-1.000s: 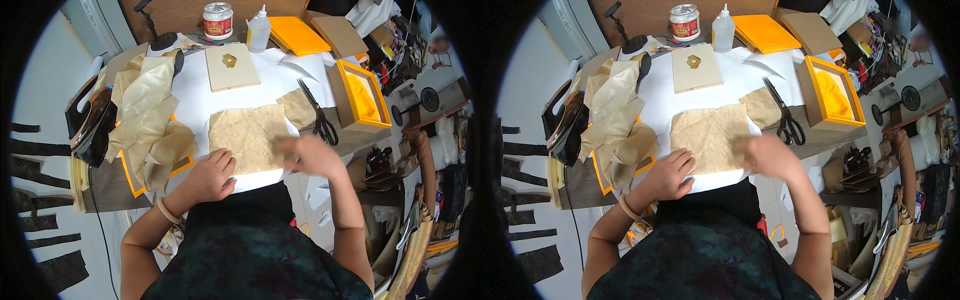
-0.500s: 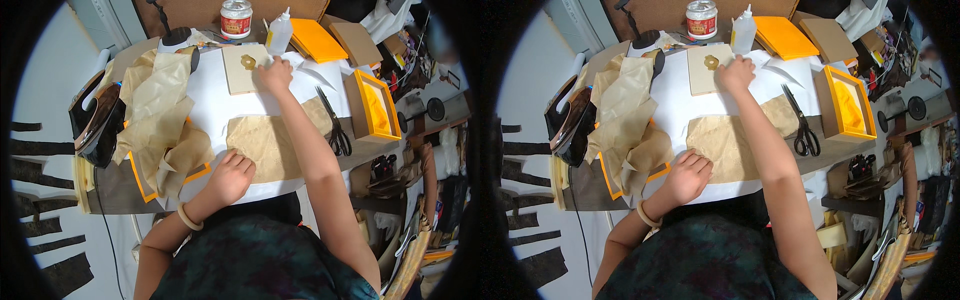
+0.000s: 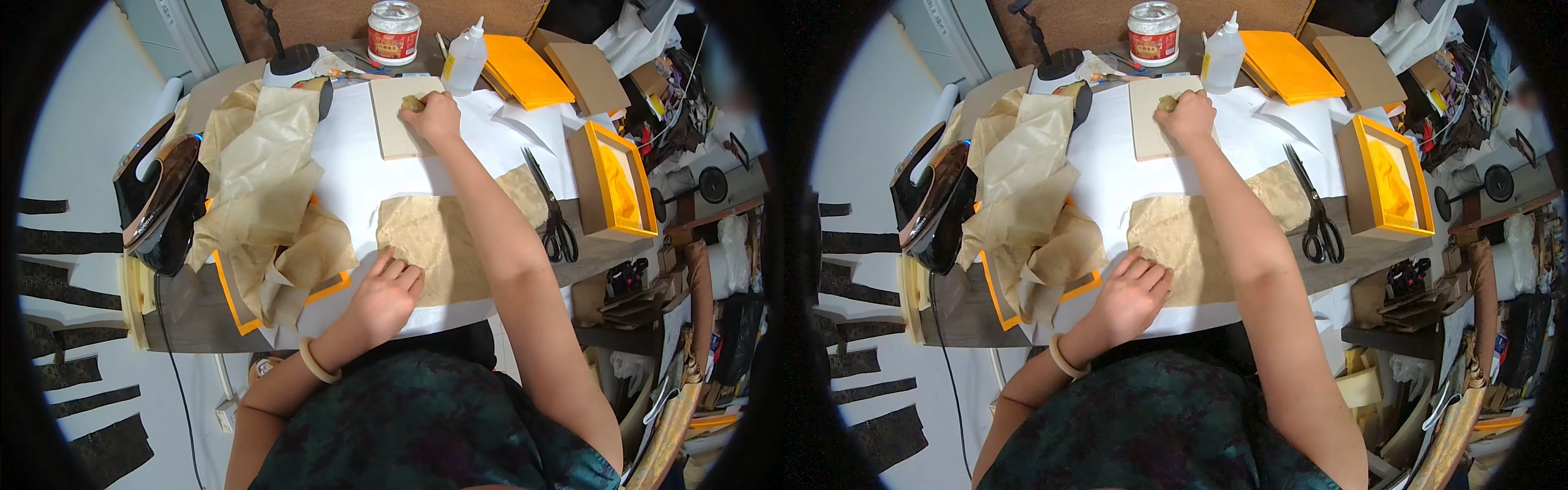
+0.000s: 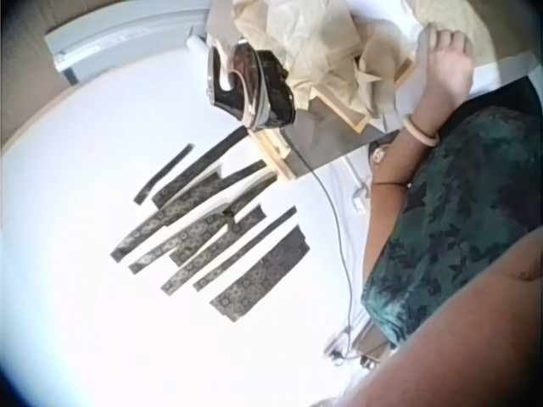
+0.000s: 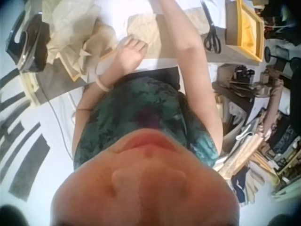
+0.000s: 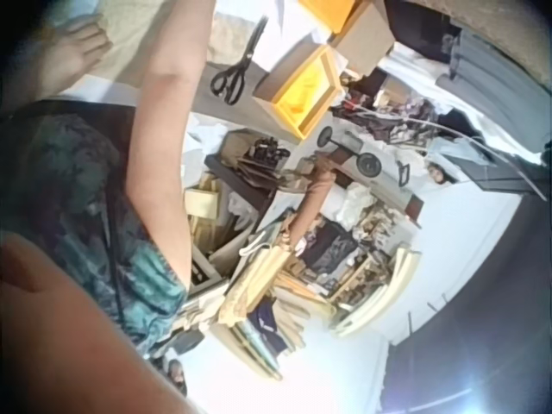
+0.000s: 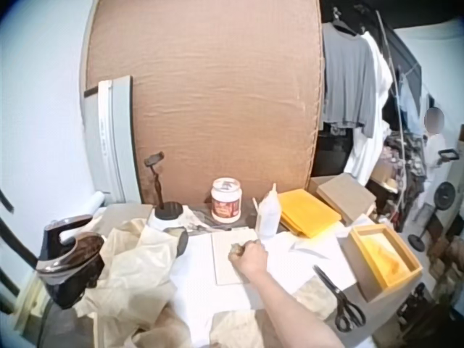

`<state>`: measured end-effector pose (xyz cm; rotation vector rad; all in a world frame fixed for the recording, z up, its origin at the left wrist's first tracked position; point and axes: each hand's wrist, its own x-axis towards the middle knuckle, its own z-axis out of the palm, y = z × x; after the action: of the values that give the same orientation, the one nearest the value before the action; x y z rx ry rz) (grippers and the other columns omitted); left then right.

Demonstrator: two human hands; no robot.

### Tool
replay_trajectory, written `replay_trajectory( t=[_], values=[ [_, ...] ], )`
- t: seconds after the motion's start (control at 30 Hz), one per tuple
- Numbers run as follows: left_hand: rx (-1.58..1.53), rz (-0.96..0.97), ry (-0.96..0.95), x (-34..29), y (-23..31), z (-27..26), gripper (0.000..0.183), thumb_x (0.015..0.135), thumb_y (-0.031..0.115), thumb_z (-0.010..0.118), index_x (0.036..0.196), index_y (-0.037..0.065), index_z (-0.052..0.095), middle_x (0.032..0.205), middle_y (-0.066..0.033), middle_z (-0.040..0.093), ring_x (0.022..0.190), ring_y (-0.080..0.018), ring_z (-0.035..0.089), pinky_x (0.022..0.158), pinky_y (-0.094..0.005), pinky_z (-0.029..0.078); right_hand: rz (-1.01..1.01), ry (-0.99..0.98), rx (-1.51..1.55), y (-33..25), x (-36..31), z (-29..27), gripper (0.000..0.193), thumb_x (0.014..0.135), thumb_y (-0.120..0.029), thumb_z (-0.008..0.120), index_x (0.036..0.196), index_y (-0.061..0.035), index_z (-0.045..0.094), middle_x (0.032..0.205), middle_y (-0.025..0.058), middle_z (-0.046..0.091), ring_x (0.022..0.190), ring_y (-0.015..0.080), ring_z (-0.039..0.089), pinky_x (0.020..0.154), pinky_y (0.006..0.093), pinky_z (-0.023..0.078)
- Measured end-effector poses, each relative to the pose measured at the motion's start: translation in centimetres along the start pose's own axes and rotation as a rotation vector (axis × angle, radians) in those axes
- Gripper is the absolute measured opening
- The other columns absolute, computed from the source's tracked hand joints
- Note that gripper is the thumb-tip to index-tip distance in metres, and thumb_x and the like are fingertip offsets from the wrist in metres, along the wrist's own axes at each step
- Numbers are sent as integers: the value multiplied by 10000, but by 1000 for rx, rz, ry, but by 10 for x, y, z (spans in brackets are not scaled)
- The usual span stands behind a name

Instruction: The person unfolds a piece of beige fabric on a worktable, places a cardboard template on it, and uses shears to cut the fabric around the template. The person then removes the template and trims the cut fabric piece, handing the finished piece to another person.

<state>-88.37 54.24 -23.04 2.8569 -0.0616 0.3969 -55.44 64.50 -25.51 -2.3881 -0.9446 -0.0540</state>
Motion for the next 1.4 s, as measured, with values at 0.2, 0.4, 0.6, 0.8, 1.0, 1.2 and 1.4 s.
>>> replay_trajectory(
  t=[0.2,0.4,0.6,0.8,1.0,1.2,1.4],
  values=[
    [7,-24,8,-4,1,4,341,880,144,698,1174,-28,689,1048,-94,661,1072,-259,630,1139,-486,427,-239,-8,17,-70,-46,10,521,661,-499,824,895,-34,791,1028,158,723,942,320,703,886,457,537],
    [6,-16,3,-4,2,4,349,886,142,698,1192,-26,687,1063,-99,659,1095,-260,623,1140,-486,424,-312,-114,-69,-92,-83,36,600,650,-545,823,966,-37,769,1069,137,676,1107,314,597,954,481,435],
    [0,-12,10,-6,2,4,341,894,135,694,1190,-32,684,1054,-99,652,1101,-262,619,1149,-490,414,-6,126,-253,-55,-64,-6,1386,616,-774,822,1623,-14,251,1576,312,357,1488,496,324,1180,641,285],
    [-1,-8,17,-9,2,6,342,893,140,694,1186,-36,684,1047,-103,655,1102,-269,621,1151,-494,416,172,-209,-218,-43,-57,-18,1538,574,-785,843,1650,26,102,1649,382,192,1510,603,193,1178,736,194],
    [20,-2,29,-10,1,8,305,899,134,670,1153,-35,697,1036,-104,664,1105,-271,623,1152,-491,418,170,-279,-37,-30,-48,-44,1463,587,-704,854,1645,24,154,1639,333,288,1500,522,323,1151,709,288],
    [28,-20,7,-9,3,11,297,897,145,676,1143,-18,703,1045,-101,664,1109,-273,624,1150,-488,418,127,-181,695,-3,-69,-87,1114,728,-436,879,1608,-20,336,1505,269,507,1315,336,589,1062,408,495],
    [-174,-128,79,-7,8,-8,333,931,183,706,1211,6,679,1131,-119,662,1137,-311,625,1099,-475,455,10,-149,873,5,-116,-141,1023,742,-318,919,1564,-24,386,1455,221,541,1306,301,576,1055,393,501]
  ],
)
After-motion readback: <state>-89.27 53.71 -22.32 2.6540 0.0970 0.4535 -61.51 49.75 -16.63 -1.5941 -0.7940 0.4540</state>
